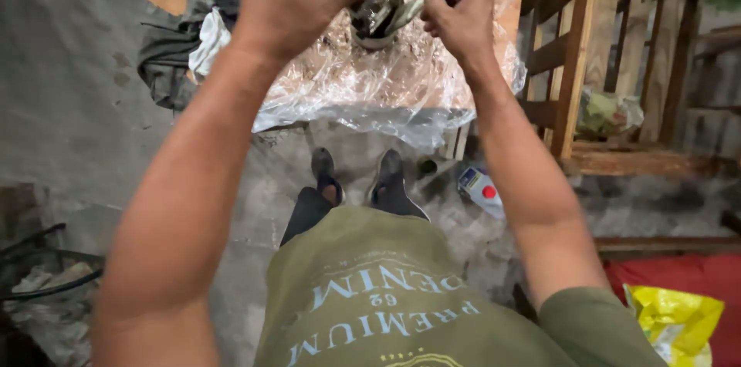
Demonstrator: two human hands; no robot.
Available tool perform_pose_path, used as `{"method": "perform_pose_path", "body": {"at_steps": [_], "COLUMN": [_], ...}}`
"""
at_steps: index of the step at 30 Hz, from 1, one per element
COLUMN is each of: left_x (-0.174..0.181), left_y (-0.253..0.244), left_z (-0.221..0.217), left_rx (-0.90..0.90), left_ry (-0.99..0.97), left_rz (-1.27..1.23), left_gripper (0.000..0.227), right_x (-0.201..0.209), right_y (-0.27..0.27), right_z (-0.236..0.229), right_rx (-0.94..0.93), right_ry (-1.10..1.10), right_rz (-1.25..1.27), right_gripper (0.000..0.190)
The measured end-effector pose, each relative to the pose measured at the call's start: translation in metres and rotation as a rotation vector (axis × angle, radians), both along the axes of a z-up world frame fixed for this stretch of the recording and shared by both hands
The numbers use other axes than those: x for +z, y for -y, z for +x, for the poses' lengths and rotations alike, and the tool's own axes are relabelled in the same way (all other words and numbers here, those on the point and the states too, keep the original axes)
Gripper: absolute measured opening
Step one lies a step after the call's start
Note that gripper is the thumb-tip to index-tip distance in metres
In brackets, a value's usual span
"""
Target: Cleaning a metal engine component with a brush and solvent
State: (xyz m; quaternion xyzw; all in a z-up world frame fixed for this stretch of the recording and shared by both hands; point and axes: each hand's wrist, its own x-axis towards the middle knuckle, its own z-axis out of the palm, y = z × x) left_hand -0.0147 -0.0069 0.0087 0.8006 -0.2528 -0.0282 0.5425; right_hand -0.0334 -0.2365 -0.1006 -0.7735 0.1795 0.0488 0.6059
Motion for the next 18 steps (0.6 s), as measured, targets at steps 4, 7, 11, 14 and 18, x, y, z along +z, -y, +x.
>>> {"method": "perform_pose_path", "body": {"at_steps": [4,7,11,14,18], "left_x": [-0.014,-0.013,-0.015,-0.012,-0.010], "left_y": [-0.002,-0.003,-0.004,-0.005,-0.006], "left_z": [0.003,0.006,0.007,0.008,0.008], "left_rx": [0.039,0.075,0.083,0.080,0.106], "left_ry": [0.216,0.208,0.336,0.359,0.375], "left_rz": [0.055,0.073,0.084,0.125,0.138], "left_gripper": [0.021,0.023,0.027,0.028,0.029], "right_x": [-0.023,-0.033,-0.041,-0.055,-0.034], "right_y": [0.000,-0.005,-0.006,-0.003,-0.001], "right_z": [0.005,0.012,0.019,0.028,0.021], "right_rx": [0.130,0.171,0.298,0.290,0.412], "right_ry": [0.105,0.095,0.309,0.309,0.310], "right_rz": [-0.105,-0.175,-0.395,-0.443,-0.563], "right_gripper": [0.005,0.009,0.016,0.014,0.012]}}
